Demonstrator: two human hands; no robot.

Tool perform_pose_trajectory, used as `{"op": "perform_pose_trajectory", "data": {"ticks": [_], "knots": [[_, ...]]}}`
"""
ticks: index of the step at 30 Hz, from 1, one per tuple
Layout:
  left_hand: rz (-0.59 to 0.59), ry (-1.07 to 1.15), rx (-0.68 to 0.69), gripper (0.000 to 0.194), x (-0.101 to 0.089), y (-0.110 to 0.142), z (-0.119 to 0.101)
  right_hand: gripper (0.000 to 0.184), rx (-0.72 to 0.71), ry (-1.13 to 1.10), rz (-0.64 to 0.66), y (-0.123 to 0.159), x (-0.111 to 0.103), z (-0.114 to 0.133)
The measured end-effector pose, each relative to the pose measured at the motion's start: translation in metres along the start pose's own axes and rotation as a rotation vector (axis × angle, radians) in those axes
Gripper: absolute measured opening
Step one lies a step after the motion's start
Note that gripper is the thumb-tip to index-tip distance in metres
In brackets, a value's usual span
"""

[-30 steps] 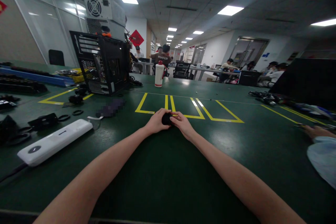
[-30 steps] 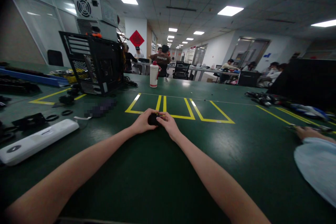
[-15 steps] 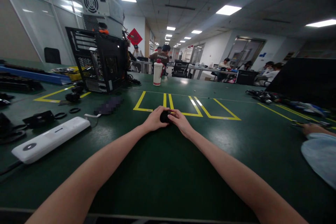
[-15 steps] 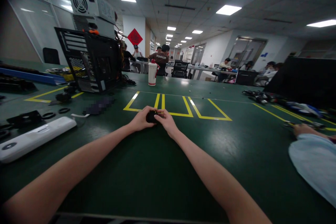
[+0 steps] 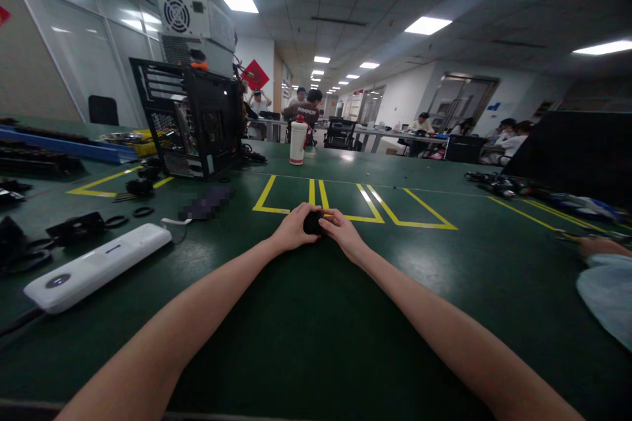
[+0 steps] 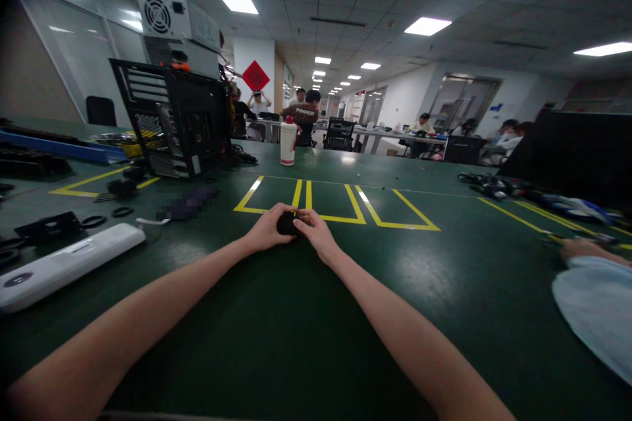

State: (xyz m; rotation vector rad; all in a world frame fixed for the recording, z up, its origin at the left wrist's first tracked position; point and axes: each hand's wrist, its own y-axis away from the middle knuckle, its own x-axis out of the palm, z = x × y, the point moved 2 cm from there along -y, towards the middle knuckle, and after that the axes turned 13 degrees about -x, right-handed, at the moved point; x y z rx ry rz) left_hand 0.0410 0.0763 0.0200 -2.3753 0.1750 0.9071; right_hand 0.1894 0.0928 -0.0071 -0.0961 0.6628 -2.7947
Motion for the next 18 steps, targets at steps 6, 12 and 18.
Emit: {"op": "perform_pose_trajectory", "data": {"ticks": [6, 12, 18], "knots": [[0.003, 0.008, -0.013, 0.054, 0.000, -0.001, 0.000, 0.036, -0.035, -0.065, 0.076, 0.002, 0.002, 0.009], [-0.001, 0.005, -0.020, 0.056, 0.000, -0.003, 0.001, 0.025, -0.066, 0.060, -0.016, 0.002, 0.004, 0.014], [0.018, 0.009, -0.036, 0.056, 0.001, -0.005, 0.003, 0.035, 0.054, -0.016, 0.034, 0.000, 0.001, 0.011]]}}
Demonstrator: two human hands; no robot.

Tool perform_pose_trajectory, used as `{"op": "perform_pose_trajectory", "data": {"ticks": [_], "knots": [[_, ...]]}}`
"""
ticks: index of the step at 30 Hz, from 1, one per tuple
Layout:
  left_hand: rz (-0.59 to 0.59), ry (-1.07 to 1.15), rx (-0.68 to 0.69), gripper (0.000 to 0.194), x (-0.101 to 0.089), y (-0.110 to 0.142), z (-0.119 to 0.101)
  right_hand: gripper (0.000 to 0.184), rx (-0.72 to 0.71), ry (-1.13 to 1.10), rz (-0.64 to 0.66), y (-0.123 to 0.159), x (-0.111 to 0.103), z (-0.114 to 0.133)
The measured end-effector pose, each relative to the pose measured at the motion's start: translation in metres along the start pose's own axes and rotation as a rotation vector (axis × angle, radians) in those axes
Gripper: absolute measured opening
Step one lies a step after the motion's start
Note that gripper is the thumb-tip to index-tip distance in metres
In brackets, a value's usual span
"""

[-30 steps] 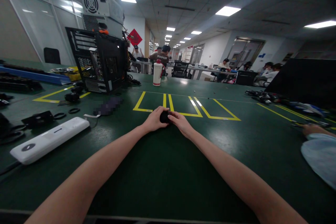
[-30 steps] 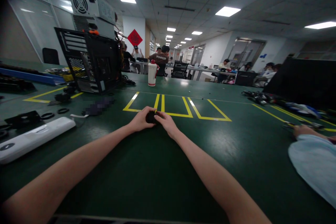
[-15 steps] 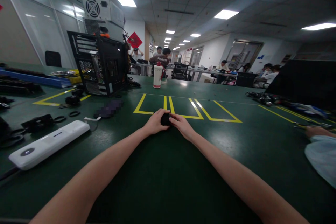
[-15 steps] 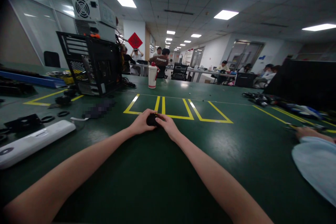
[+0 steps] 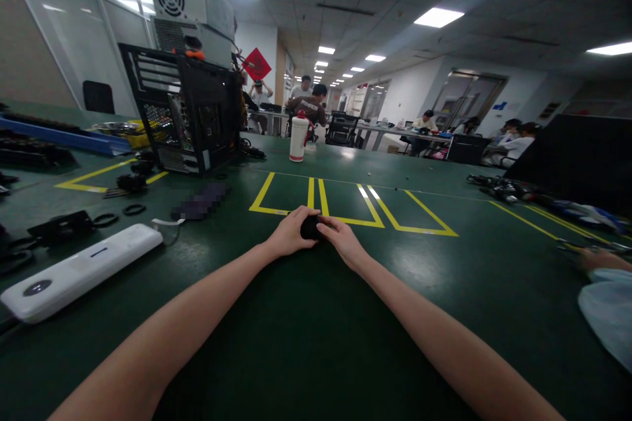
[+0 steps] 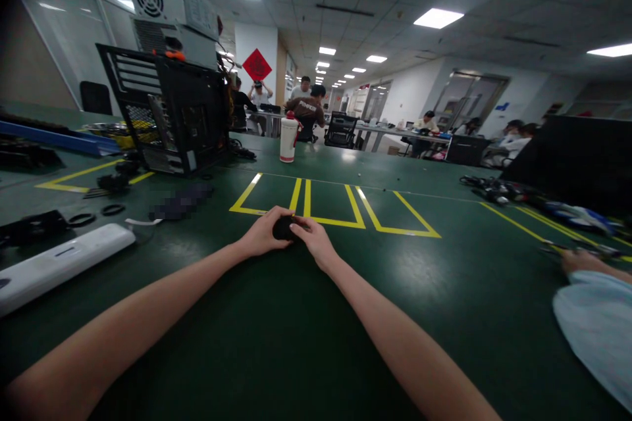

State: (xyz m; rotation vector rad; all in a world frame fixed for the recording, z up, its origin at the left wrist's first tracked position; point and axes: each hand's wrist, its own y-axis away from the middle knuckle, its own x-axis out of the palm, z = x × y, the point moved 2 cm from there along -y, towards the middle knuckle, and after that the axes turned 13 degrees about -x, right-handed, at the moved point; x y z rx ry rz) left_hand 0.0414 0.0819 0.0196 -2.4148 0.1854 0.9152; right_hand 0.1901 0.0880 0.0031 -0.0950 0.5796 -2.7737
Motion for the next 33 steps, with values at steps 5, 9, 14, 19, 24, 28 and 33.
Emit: {"op": "perform_pose_trajectory", "data": {"ticks": [5, 9, 14, 19, 24, 28, 33], "knots": [[0.007, -0.001, 0.006, 0.055, 0.001, 0.000, -0.001, 0.031, -0.074, -0.046, 0.062, 0.004, 0.000, 0.005], [0.008, -0.008, 0.023, 0.056, 0.001, 0.000, 0.000, 0.022, -0.102, 0.044, -0.020, 0.001, -0.003, -0.004], [-0.002, -0.021, 0.049, 0.056, 0.001, 0.001, 0.001, 0.032, -0.040, 0.024, -0.025, -0.002, -0.004, -0.014], [-0.008, -0.008, 0.062, 0.054, 0.000, 0.002, 0.001, 0.033, -0.098, -0.044, 0.045, 0.003, -0.002, -0.006], [-0.006, -0.023, 0.050, 0.055, 0.000, 0.002, 0.001, 0.023, -0.105, 0.022, -0.031, 0.002, -0.002, -0.006], [-0.001, -0.021, 0.048, 0.055, 0.000, 0.002, 0.001, 0.031, -0.035, 0.007, -0.044, -0.002, -0.003, -0.011], [-0.001, -0.025, 0.057, 0.055, 0.001, 0.002, 0.001, 0.033, -0.058, -0.031, 0.025, 0.002, -0.003, -0.006]]}}
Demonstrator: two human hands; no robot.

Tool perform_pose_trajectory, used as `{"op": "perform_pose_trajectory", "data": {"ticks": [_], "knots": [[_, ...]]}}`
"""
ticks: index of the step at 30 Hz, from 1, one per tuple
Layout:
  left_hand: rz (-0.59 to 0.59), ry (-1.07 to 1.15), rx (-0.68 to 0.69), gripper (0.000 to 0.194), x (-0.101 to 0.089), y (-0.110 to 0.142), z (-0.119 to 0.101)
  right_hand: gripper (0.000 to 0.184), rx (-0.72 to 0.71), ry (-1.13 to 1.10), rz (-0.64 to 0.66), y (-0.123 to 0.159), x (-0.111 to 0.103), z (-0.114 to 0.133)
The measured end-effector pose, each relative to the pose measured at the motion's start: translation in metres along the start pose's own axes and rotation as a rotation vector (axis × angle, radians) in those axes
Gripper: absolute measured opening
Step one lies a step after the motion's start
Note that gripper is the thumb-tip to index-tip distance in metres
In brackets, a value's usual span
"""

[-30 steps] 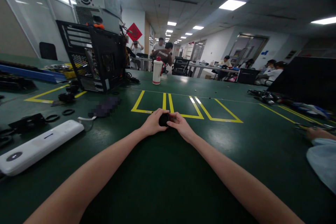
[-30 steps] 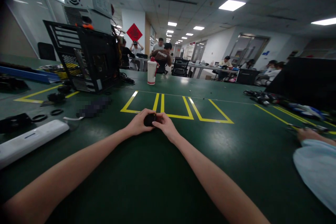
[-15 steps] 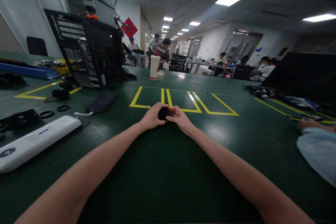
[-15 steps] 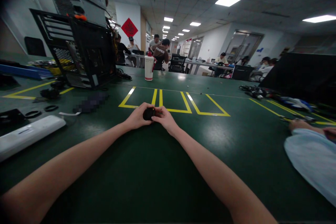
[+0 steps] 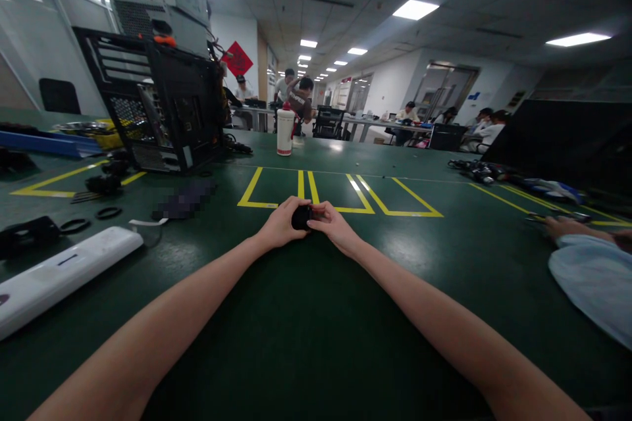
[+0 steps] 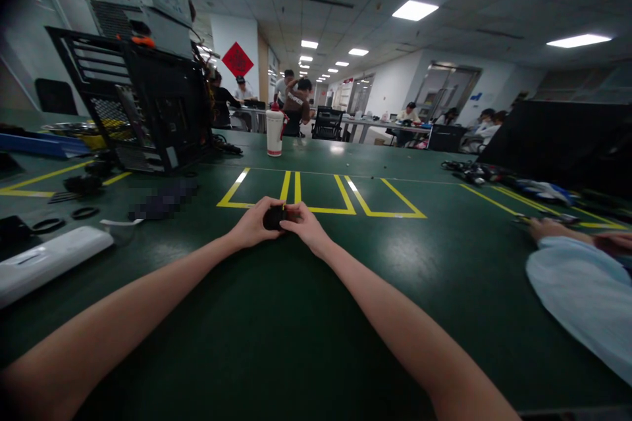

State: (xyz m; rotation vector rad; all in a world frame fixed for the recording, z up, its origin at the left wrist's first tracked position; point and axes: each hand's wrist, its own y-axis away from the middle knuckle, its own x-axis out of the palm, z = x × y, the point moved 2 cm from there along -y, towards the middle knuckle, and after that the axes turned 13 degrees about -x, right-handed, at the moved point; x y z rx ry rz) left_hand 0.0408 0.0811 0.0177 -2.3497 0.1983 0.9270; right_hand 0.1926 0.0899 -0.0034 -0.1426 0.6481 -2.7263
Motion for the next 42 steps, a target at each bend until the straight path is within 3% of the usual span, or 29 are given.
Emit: {"op": "perform_pose_trajectory", "data": {"ticks": [6, 13, 17, 22, 29, 34, 39, 42], "knots": [[0.007, 0.001, -0.014, 0.055, -0.001, 0.000, -0.001, 0.022, -0.034, 0.064, -0.037, 0.002, 0.003, 0.006], [-0.006, 0.000, -0.008, 0.055, 0.000, -0.001, 0.001, 0.032, 0.030, 0.053, -0.016, -0.002, 0.002, -0.002], [0.003, 0.011, 0.007, 0.054, -0.001, 0.000, 0.000, 0.034, -0.024, 0.026, 0.027, 0.001, 0.003, 0.004], [-0.002, 0.009, 0.003, 0.057, -0.001, -0.001, 0.001, 0.022, -0.034, 0.060, -0.033, 0.000, 0.003, 0.003], [0.016, 0.016, -0.005, 0.055, -0.002, 0.000, 0.000, 0.032, 0.039, 0.045, -0.021, -0.003, 0.002, -0.001], [0.004, 0.023, -0.020, 0.054, -0.002, -0.001, 0.000, 0.032, -0.026, 0.020, 0.021, 0.001, 0.006, 0.007], [0.002, 0.025, -0.007, 0.055, 0.000, -0.003, 0.003, 0.022, -0.074, 0.109, -0.026, 0.002, 0.006, 0.008], [-0.002, 0.030, 0.005, 0.055, 0.000, -0.003, 0.003, 0.029, -0.062, 0.145, -0.042, 0.000, 0.004, 0.004]]}}
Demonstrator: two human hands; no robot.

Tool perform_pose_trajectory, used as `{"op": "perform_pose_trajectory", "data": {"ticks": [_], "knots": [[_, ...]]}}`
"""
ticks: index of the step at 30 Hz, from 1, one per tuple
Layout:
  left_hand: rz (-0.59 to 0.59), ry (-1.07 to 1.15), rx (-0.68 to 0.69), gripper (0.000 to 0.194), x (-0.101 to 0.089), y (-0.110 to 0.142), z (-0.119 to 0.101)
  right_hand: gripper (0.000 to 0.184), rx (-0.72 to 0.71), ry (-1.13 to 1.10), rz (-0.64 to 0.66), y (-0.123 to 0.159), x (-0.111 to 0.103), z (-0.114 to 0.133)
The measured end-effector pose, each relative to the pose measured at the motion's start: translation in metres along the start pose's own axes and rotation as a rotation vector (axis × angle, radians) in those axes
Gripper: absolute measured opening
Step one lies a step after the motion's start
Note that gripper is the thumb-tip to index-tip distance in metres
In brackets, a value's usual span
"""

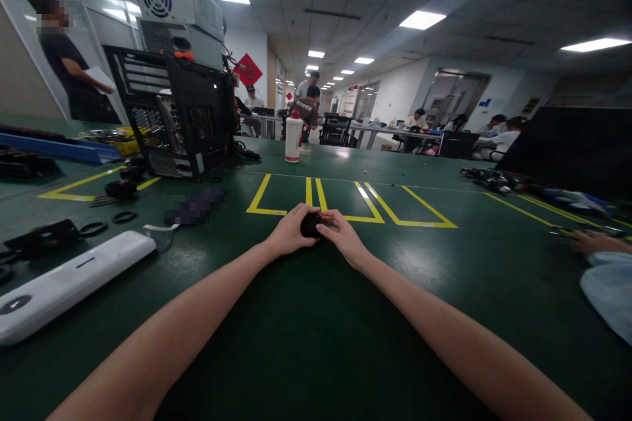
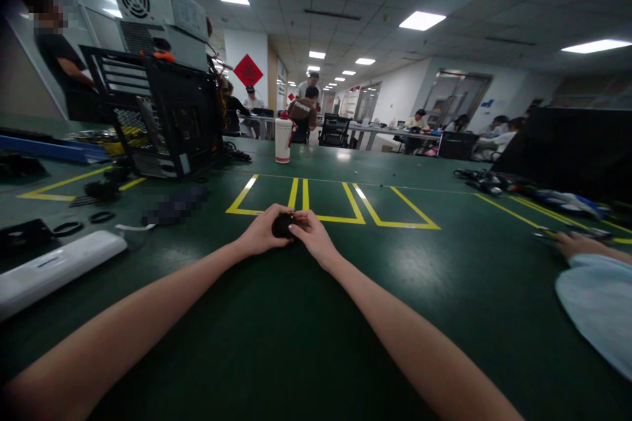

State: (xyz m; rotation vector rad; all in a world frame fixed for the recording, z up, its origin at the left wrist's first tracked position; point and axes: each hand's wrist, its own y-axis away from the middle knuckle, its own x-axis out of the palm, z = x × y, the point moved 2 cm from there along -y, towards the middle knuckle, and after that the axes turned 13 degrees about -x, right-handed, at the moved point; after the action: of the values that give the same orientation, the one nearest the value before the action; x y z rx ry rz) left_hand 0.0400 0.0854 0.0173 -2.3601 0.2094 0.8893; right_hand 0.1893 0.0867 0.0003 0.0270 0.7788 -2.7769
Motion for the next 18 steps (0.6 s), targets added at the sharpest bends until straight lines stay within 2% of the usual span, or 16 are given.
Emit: {"op": "perform_pose_trajectory", "data": {"ticks": [4, 8, 13, 18], "knots": [[0.004, 0.008, -0.005, 0.054, -0.0007, 0.0008, -0.0014, 0.035, 0.067, -0.061, 0.030, 0.0000, -0.0007, -0.0035], [0.005, 0.011, -0.007, 0.053, -0.0018, 0.0017, -0.0033, 0.034, 0.026, -0.157, 0.069, 0.0016, 0.0010, 0.0025], [0.013, 0.011, -0.021, 0.055, -0.0024, 0.0018, -0.0049, 0.025, 0.010, -0.049, 0.013, 0.0014, 0.0000, 0.0049], [0.024, 0.014, -0.050, 0.054, -0.0025, 0.0014, -0.0053, 0.032, 0.078, -0.039, 0.006, -0.0005, -0.0012, -0.0009]]}}
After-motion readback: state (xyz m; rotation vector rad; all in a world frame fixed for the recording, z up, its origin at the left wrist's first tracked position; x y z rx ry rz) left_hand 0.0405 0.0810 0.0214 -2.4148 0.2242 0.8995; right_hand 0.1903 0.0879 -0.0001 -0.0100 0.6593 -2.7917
